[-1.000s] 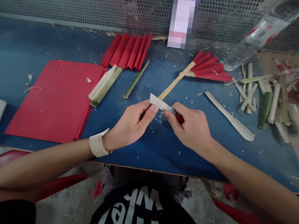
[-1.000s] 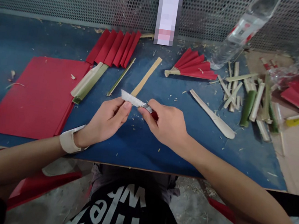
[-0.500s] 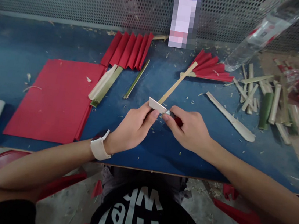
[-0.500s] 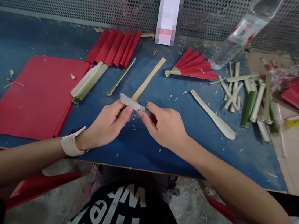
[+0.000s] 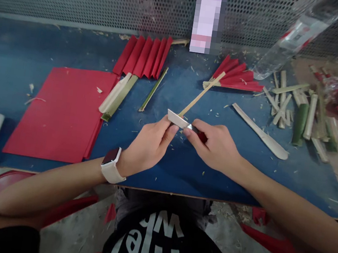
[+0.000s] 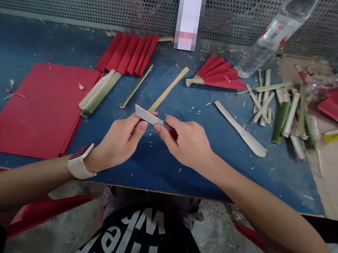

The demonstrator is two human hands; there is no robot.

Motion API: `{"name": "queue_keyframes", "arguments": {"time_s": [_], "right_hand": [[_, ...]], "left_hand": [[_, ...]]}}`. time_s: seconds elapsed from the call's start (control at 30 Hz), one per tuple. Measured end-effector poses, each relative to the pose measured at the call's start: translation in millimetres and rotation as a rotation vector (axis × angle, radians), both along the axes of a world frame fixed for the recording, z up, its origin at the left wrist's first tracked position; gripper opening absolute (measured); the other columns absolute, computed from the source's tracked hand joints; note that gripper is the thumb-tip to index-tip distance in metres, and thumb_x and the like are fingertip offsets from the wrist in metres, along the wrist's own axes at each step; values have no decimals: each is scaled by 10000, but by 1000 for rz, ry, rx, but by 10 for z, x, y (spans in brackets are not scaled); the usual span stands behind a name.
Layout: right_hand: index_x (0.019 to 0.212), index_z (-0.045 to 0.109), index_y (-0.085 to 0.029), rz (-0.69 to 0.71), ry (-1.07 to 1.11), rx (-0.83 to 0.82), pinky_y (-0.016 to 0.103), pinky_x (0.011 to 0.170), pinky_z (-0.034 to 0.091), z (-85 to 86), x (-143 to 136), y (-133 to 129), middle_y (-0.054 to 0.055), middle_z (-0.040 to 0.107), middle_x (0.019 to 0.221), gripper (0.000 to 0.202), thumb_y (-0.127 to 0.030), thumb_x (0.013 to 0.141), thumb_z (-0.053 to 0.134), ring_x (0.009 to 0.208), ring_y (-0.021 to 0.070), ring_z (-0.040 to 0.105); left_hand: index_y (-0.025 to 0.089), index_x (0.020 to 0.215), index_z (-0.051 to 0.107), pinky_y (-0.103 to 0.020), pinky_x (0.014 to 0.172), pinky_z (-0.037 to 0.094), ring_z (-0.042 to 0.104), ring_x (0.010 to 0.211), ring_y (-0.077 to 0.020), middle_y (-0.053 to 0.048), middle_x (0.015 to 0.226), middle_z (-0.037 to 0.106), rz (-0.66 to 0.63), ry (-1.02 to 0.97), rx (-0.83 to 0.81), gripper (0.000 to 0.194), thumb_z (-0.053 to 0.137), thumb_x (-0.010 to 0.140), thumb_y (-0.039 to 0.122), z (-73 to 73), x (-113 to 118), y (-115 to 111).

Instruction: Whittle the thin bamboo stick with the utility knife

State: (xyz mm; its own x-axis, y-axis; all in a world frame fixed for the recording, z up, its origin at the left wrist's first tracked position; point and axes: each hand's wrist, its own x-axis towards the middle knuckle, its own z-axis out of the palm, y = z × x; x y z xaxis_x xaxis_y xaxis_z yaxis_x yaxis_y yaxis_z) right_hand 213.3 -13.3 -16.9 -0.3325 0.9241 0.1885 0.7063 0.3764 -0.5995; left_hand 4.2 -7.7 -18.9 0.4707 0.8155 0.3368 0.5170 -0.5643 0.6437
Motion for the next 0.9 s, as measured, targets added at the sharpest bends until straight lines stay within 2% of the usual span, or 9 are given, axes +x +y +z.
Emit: {"name": "queue_keyframes", "arguments": {"time_s": [0.17, 0.37, 0.57, 0.9], "right_hand": [[729, 405, -248, 12, 3, -8, 279, 540, 265, 1, 4, 3, -59, 402, 529, 426, -542, 1034, 444, 471, 104, 368], [733, 407, -244, 12, -11, -19, 279, 545, 260, -40, 7, 17, -51, 430, 547, 444, -565, 1038, 429, 488, 106, 389], [733, 402, -245, 22, -22, -39, 290, 562, 252, -65, -2, 16, -47, 437, 553, 446, -572, 1036, 413, 496, 111, 389], [726, 371, -250, 38, 10, -75, 286, 558, 258, -38, -19, 0, -50, 432, 548, 446, -569, 1034, 415, 487, 109, 383]], "left_hand": [[182, 931, 570, -273, 555, 394, 541, 533, -116, 16, 688, 622, 0, -23, -11, 275, 405, 1115, 303, 5, 0, 6], [191, 785, 521, -250, 545, 413, 537, 532, -84, 13, 669, 612, -25, -110, -272, 383, 380, 1118, 317, 46, -4, -17], [195, 870, 506, -255, 504, 371, 455, 500, -87, 48, 623, 481, -21, -124, -295, 290, 397, 1100, 334, 26, 2, -27], [204, 941, 491, -263, 509, 377, 514, 518, -104, 38, 657, 531, -23, -57, -293, 246, 380, 1103, 353, 8, 19, -44]]}}
